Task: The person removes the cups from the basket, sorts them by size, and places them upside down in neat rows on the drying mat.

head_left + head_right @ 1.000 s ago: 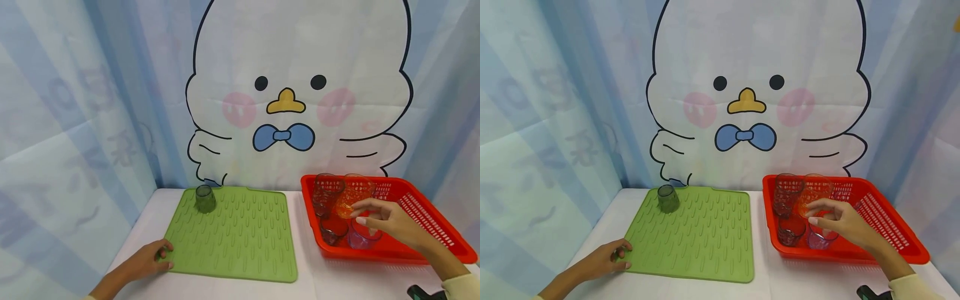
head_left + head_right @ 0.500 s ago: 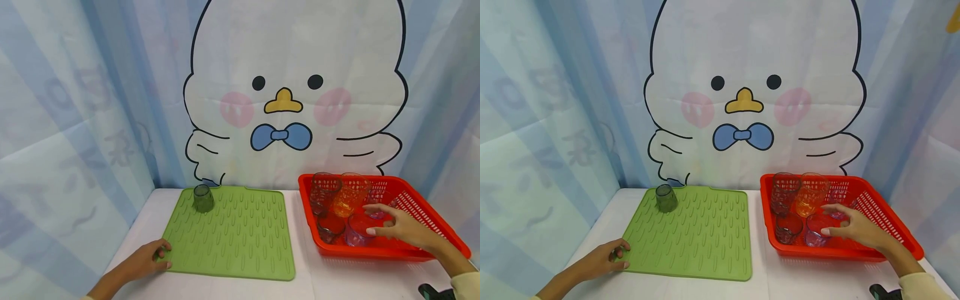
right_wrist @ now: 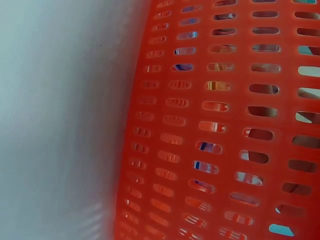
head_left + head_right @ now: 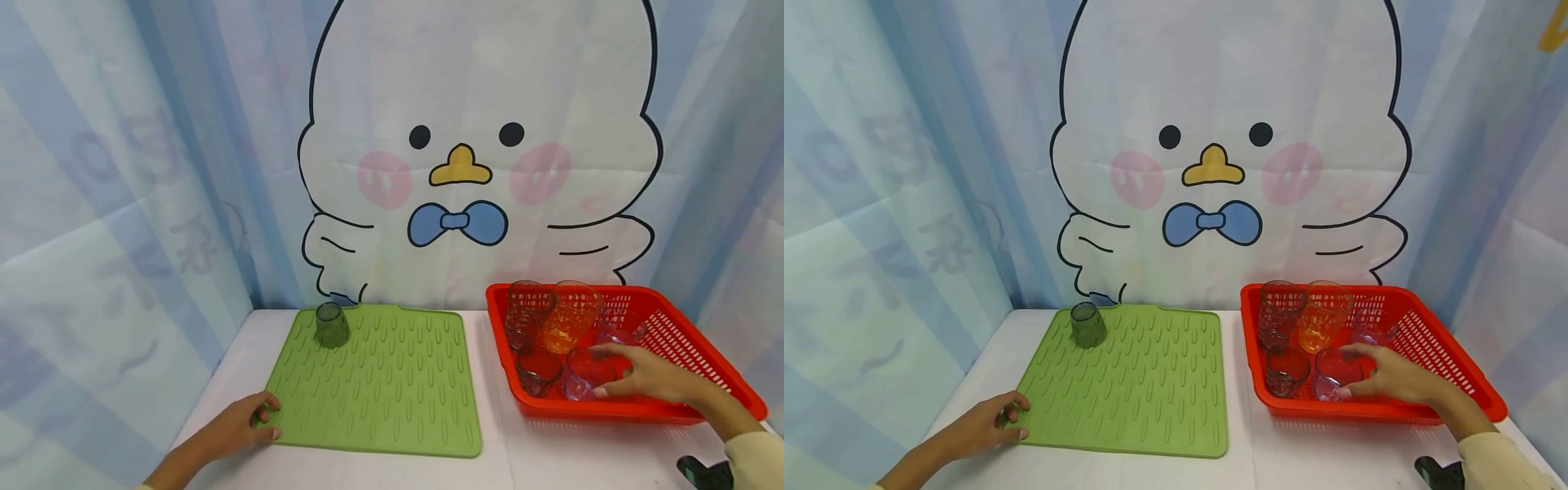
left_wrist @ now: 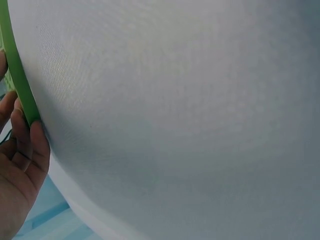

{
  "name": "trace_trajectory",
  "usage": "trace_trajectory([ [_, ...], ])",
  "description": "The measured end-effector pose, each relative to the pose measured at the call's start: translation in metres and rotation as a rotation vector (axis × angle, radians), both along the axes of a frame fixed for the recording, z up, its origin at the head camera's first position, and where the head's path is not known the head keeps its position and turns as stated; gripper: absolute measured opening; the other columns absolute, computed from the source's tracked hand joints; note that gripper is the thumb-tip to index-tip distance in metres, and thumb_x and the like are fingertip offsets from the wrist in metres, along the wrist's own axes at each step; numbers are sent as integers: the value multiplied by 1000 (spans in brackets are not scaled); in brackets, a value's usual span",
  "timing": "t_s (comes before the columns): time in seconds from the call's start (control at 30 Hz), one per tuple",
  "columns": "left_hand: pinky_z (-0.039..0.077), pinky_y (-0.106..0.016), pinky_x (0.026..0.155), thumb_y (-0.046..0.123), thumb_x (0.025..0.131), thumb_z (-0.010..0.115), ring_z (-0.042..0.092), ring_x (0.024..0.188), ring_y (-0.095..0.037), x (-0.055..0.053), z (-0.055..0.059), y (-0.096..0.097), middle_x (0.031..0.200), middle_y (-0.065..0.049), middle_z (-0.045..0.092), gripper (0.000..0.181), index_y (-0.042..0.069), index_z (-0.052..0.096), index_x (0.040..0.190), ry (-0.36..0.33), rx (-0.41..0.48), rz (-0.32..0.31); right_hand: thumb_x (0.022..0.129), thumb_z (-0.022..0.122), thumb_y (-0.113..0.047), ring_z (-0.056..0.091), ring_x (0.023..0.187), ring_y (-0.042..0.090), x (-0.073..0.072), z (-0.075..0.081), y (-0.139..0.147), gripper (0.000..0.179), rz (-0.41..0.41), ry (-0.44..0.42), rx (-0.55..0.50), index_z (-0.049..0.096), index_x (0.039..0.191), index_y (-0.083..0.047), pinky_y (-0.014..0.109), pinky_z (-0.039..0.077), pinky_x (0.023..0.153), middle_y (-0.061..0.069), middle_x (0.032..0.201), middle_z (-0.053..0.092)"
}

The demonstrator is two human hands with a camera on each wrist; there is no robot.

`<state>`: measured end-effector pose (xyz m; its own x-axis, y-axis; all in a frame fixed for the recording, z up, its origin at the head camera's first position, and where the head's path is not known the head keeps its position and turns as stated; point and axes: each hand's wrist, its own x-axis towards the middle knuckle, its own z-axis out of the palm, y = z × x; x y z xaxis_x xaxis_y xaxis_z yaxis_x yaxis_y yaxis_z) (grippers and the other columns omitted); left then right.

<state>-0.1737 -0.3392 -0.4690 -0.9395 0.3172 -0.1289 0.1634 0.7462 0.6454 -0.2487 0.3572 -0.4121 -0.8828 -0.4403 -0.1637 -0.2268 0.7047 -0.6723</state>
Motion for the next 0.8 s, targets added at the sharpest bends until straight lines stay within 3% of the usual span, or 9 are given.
trace_trajectory([
  [0.43,39,-25,64,25,85,80,44,72,-6,1,-1,1,87,-1,54,40,4,60,112,26,-5,2,82,82,-23,59,108,32,-6,1,-2,76,9,-27,-20,44,139,10,27,58,72,29,129,55],
  [0.63,39,-24,65,26,85,80,45,72,-5,2,-1,2,86,0,53,39,4,61,111,41,-19,6,84,79,-22,61,102,26,-2,1,-3,69,14,54,-11,47,136,10,26,58,72,26,126,57],
  [0.8,40,-25,64,27,85,80,45,72,-5,4,0,2,86,0,53,39,4,61,110,53,-24,4,86,77,-25,62,96,11,4,7,-4,68,-32,119,-15,47,137,7,27,58,71,25,127,57],
])
